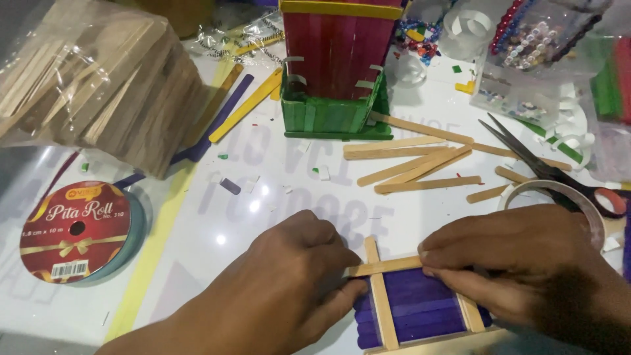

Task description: Assembling a decorative frame using popsicle sticks and double-sided tape.

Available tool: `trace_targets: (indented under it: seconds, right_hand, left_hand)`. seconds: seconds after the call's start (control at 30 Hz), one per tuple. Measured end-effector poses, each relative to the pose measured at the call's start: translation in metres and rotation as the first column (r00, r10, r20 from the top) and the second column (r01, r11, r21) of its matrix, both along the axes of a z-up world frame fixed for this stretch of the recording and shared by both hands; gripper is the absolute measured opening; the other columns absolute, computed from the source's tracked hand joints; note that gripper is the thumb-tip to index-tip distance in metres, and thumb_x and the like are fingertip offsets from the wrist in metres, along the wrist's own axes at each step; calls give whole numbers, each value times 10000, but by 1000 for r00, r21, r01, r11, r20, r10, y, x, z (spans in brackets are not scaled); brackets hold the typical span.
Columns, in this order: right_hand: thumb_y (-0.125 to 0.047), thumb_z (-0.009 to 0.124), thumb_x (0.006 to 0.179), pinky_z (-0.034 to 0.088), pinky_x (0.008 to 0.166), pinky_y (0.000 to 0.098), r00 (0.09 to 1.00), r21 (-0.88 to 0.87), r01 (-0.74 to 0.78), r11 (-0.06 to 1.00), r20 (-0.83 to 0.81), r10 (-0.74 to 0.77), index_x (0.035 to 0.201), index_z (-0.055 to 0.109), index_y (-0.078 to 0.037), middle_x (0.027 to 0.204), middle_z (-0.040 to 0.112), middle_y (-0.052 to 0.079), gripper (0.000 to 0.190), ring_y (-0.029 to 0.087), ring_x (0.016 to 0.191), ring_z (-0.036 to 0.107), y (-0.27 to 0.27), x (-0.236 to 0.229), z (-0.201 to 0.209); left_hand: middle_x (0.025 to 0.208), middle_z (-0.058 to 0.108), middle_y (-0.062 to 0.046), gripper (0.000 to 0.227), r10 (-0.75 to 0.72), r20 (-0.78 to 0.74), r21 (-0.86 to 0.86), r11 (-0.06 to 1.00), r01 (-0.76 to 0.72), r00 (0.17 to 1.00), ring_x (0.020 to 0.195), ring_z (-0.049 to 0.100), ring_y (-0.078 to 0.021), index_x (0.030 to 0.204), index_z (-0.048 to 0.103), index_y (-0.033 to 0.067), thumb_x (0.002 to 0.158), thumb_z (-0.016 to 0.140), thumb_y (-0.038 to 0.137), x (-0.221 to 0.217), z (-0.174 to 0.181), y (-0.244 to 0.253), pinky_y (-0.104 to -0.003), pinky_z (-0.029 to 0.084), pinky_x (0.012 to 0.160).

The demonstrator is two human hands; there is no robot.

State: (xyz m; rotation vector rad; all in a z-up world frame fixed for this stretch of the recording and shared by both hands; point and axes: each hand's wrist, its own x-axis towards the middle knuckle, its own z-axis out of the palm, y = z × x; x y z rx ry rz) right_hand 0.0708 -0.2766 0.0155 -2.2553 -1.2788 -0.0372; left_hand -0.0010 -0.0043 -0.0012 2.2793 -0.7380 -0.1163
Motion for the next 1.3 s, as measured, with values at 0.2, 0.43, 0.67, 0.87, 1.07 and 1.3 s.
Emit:
trace_targets:
  seconds: [0.2, 0.43, 0.67, 0.87, 1.07, 1.3]
  right_hand:
    - [-180, 789, 797, 675, 648, 255, 999, 61, -26, 998, -32, 28, 854, 787, -133, 890, 846, 3, 74, 126, 762, 855, 1, -1, -2]
    - [-177, 857, 679, 590, 398, 186, 965, -28, 247, 969, -83, -248, 950, 844, -148, 998, 847, 3, 272, 55, 417, 650, -30, 12, 19]
    - [-252, 923, 660, 470, 331, 280, 953, -166, 174, 971, -219, -209, 1055, 851, -203, 1068, 861, 6, 405, 87, 353, 548, -47, 18, 8]
    - [-228, 771, 844, 470, 396, 295, 976, -63, 26, 998, -215, -39, 1017, 810, -153, 917, 837, -23, 193, 99, 511, 674, -36, 15, 13]
    - [-187, 757, 876, 362, 399, 300, 983, -25, 1, 1000, -182, -5, 840, 778, -132, 662, 718, -43, 69, 101, 441, 524, -28, 14, 12]
    - [-177, 780, 829, 400, 385, 283, 985, -33, 25, 999, -170, -30, 836, 793, -145, 735, 788, -46, 35, 94, 435, 561, -29, 14, 5]
  left_hand:
    - [716, 603, -111, 277, 4, 133, -54, 999, 3, 991, 730, 595, -301, 885, 721, 52, 1043, 587, 236, 1, -7, -3, -408, 476, 602]
    - [783, 654, -111, 280, 13, 151, -53, 999, -5, 988, 769, 631, -280, 901, 758, 68, 1024, 610, 271, 3, -11, -3, -396, 513, 604]
    - [864, 722, -63, 197, 24, 150, -9, 1000, -23, 988, 792, 694, -205, 939, 786, 105, 960, 702, 281, 5, -17, -3, -329, 576, 655]
    - [861, 736, -64, 176, 44, 223, -30, 999, -38, 974, 765, 714, -189, 941, 787, 84, 913, 753, 255, 6, -16, -5, -305, 601, 634]
    - [873, 705, -86, 195, 30, 196, -16, 999, -28, 980, 782, 681, -225, 992, 770, 60, 946, 719, 242, 4, -14, -5, -336, 580, 636]
    - [900, 708, -93, 195, 3, 164, 31, 999, -8, 986, 816, 675, -236, 1009, 774, 69, 948, 731, 250, 4, -14, -3, -356, 577, 650]
